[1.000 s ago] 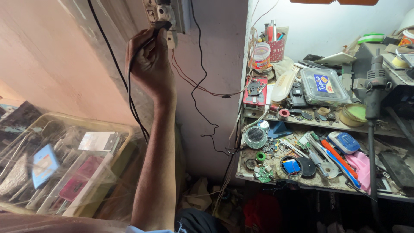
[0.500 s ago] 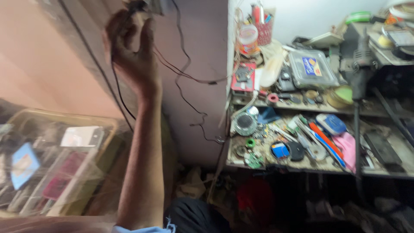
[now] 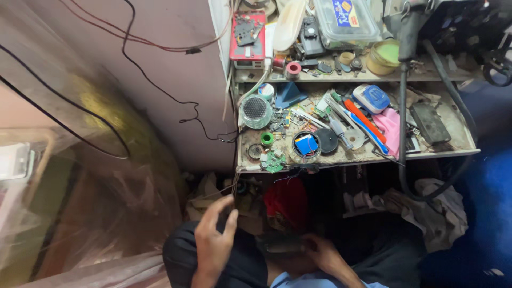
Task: The person handles a small cylindrical electronic device, unplugs a power cord from a wall socket, and then uses a screwdriver to remove screws from the device's base. The person manipulates the device and its components on a cluttered workbench.
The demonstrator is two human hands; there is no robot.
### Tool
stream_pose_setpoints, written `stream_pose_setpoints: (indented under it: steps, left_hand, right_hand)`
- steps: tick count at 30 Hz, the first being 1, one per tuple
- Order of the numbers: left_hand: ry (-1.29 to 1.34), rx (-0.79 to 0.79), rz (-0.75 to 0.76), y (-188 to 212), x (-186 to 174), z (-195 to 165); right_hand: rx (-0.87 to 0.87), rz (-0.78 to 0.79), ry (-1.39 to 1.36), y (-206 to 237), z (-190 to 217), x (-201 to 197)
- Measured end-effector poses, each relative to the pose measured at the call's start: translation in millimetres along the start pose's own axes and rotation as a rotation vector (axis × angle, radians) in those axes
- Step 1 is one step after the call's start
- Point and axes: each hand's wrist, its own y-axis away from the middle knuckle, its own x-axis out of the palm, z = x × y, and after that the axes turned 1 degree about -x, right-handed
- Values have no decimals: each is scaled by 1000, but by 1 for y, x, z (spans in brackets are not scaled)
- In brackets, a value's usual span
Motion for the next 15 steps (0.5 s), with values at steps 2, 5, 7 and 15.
stream_pose_setpoints:
  steps: [2,5,7,15]
  left_hand:
    - [11,-74,-4,29,5,20]
    - [71,-242,8,54,12,39]
    - [112,-292,23,62,19,42]
    - [233,-160,140,39,41,6]
  right_hand:
    - [63,36,-1,1,-2,-1]
    - [192,35,-62,2,-4,-3]
    - [123,24,-51,2,-9,-5]
    - [196,-84,-95,6,-39,-16]
